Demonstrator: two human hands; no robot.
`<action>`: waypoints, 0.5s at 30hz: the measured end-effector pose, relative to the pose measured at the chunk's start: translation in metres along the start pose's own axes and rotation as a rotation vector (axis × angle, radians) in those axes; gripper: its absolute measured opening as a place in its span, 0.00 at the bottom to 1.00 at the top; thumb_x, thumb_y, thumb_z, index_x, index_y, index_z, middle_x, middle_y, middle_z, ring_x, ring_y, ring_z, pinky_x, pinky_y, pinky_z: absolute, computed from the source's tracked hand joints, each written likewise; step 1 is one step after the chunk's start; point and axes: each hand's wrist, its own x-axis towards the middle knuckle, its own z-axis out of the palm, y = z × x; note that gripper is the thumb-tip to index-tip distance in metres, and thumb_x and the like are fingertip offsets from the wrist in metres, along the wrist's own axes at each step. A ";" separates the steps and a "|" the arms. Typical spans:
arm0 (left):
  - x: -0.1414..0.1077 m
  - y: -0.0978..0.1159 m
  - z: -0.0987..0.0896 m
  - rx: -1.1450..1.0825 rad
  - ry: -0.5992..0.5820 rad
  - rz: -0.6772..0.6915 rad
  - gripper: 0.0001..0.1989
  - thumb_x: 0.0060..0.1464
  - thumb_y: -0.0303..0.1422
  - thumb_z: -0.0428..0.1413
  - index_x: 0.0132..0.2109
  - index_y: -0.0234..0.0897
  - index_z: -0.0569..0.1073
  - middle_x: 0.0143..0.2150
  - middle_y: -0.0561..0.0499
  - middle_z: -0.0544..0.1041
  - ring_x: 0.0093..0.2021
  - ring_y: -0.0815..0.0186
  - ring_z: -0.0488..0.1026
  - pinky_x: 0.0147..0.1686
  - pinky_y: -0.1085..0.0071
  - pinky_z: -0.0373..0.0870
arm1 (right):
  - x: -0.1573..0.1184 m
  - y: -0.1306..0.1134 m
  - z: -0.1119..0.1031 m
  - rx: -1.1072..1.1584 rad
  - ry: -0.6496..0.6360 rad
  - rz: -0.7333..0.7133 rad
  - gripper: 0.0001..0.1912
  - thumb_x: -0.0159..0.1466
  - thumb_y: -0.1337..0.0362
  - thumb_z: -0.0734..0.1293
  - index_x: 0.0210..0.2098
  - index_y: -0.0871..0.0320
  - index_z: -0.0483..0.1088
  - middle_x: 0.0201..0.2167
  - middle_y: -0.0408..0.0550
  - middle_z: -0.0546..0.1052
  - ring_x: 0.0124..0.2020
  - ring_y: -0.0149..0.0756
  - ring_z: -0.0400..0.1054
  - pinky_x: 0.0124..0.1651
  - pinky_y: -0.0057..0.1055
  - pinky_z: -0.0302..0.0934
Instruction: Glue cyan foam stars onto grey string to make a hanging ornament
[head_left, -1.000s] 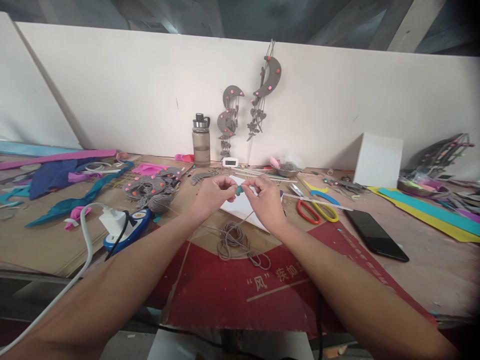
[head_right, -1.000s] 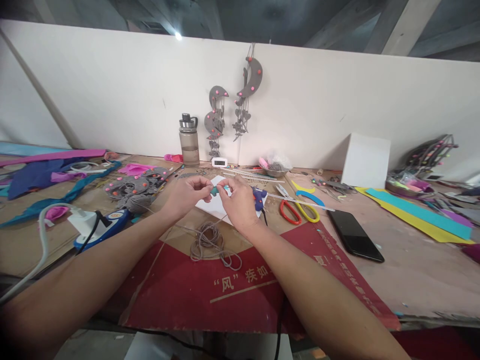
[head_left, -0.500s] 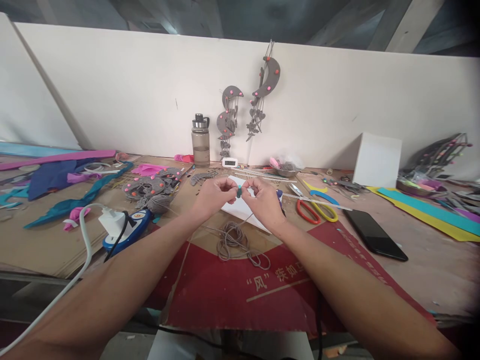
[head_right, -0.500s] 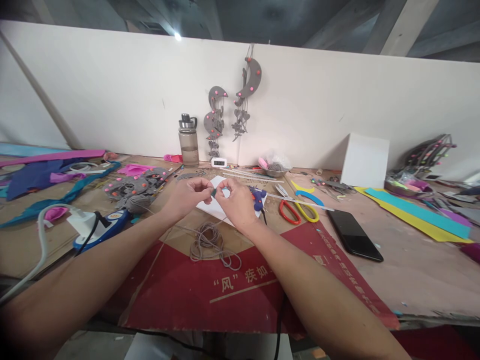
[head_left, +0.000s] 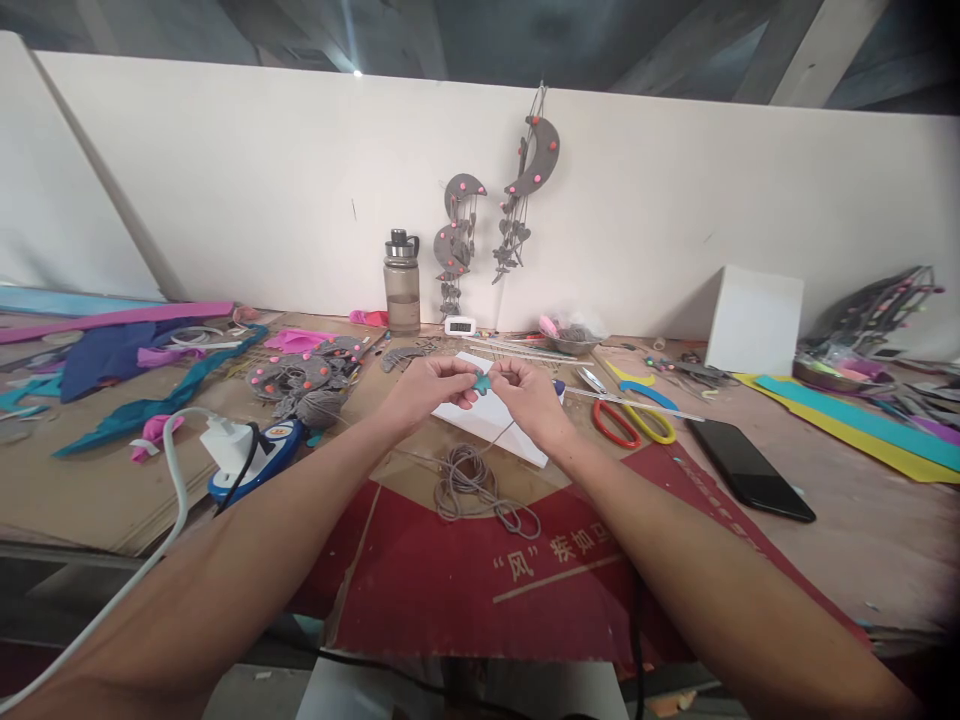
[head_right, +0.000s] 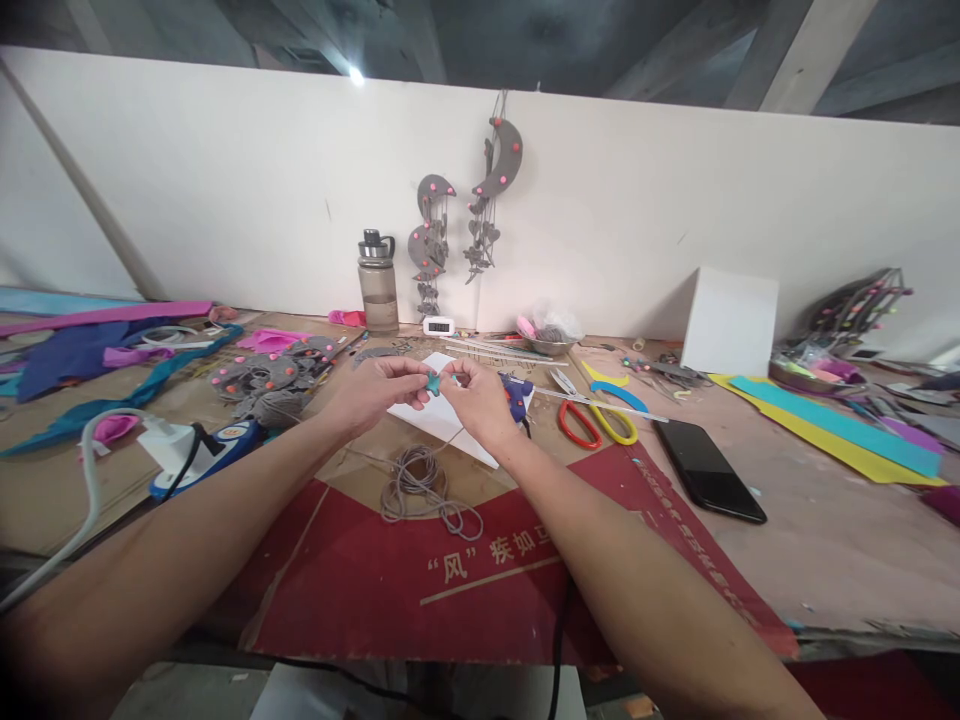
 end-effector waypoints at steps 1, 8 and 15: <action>-0.001 0.001 0.000 0.027 0.000 0.004 0.12 0.45 0.35 0.62 0.36 0.30 0.76 0.27 0.49 0.75 0.26 0.71 0.70 0.27 0.73 0.68 | 0.000 0.001 0.001 -0.009 0.002 -0.010 0.10 0.55 0.58 0.63 0.29 0.58 0.68 0.22 0.40 0.65 0.25 0.28 0.55 0.28 0.26 0.49; -0.003 0.003 0.001 0.225 0.062 0.026 0.07 0.45 0.34 0.59 0.30 0.33 0.74 0.19 0.56 0.68 0.20 0.75 0.61 0.19 0.78 0.54 | -0.003 0.004 0.007 -0.014 0.007 -0.063 0.07 0.55 0.60 0.63 0.28 0.58 0.67 0.21 0.39 0.64 0.24 0.27 0.53 0.27 0.26 0.48; -0.001 -0.001 0.000 0.151 0.035 -0.006 0.10 0.47 0.38 0.59 0.30 0.34 0.73 0.16 0.57 0.63 0.17 0.77 0.55 0.19 0.77 0.48 | -0.002 0.006 0.010 0.161 0.044 0.050 0.09 0.53 0.58 0.65 0.27 0.58 0.68 0.21 0.38 0.65 0.23 0.26 0.51 0.26 0.27 0.47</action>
